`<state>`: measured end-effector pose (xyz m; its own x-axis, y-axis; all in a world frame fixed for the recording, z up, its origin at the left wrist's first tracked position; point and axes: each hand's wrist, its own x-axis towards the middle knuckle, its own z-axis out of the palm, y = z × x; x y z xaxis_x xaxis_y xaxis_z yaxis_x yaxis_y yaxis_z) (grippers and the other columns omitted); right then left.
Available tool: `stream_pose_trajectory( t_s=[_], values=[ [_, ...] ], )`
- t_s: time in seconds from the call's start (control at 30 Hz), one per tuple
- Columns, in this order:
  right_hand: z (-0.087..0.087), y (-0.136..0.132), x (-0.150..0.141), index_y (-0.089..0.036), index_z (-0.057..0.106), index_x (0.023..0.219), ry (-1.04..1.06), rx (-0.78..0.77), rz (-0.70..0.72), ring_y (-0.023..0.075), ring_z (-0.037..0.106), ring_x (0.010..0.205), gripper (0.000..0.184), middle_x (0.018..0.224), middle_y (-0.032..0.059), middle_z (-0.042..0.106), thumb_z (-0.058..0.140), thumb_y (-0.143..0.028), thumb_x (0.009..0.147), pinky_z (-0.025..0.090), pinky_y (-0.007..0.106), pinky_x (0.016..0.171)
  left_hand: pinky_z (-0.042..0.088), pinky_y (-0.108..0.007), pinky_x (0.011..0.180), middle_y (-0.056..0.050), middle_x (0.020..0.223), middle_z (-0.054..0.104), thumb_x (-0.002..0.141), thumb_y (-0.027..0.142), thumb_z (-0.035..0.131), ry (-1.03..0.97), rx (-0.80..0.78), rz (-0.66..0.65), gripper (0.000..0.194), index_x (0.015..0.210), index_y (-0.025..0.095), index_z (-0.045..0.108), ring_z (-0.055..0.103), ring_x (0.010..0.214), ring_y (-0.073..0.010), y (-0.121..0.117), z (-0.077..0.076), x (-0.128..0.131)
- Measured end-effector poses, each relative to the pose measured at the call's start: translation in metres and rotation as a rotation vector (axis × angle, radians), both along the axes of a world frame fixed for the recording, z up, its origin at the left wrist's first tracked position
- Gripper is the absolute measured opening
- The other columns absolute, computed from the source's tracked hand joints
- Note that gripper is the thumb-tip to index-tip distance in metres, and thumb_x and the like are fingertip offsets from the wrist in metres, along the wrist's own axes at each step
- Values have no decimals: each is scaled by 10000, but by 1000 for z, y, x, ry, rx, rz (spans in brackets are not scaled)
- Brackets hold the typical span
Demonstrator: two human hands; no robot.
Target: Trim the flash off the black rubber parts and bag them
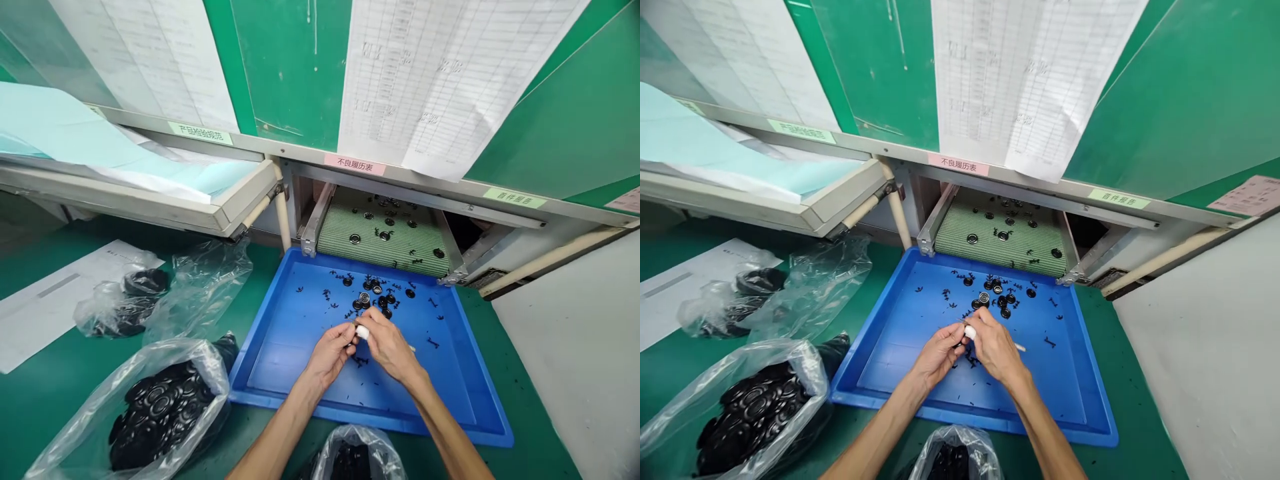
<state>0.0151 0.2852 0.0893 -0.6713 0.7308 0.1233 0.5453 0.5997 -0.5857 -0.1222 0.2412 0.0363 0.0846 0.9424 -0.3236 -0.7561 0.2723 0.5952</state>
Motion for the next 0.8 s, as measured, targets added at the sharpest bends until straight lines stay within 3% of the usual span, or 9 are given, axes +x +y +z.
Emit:
stream_pose_trajectory(
  t_s=[0.2,0.43,0.63,0.7,0.8],
  values=[
    [-18,-22,13,-217,532,1206,-22,48,-310,193,606,911,430,1079,83,622,317,-118,847,469,295,744,386,-155,518,-89,819,651,648,252,790,20,-81,103,325,925,104,708,523,656,-78,0,1,-1],
    [-20,-35,3,-219,584,1072,-69,145,-287,180,589,736,359,872,58,635,319,-116,855,430,276,630,300,-156,427,-85,765,645,579,280,826,73,-96,162,348,847,89,710,504,608,-79,1,2,2],
    [-22,-34,-5,-209,594,1049,-136,243,-307,201,584,787,331,854,76,630,344,-129,849,395,274,631,297,-185,464,-25,667,597,626,315,794,183,-43,163,351,893,109,700,458,522,-59,0,-1,2],
    [-23,-34,-8,-214,603,996,-105,169,-336,183,580,731,315,820,64,633,341,-132,840,380,259,608,288,-195,474,-9,666,588,654,339,770,259,-1,162,339,898,116,694,428,485,-46,0,-1,2],
    [-25,-26,-10,-220,602,844,-4,-106,-349,140,528,551,289,641,2,601,326,-138,822,341,228,522,287,-202,483,-9,674,592,675,370,746,360,35,174,334,885,116,689,417,476,-47,-1,1,3]
  ],
)
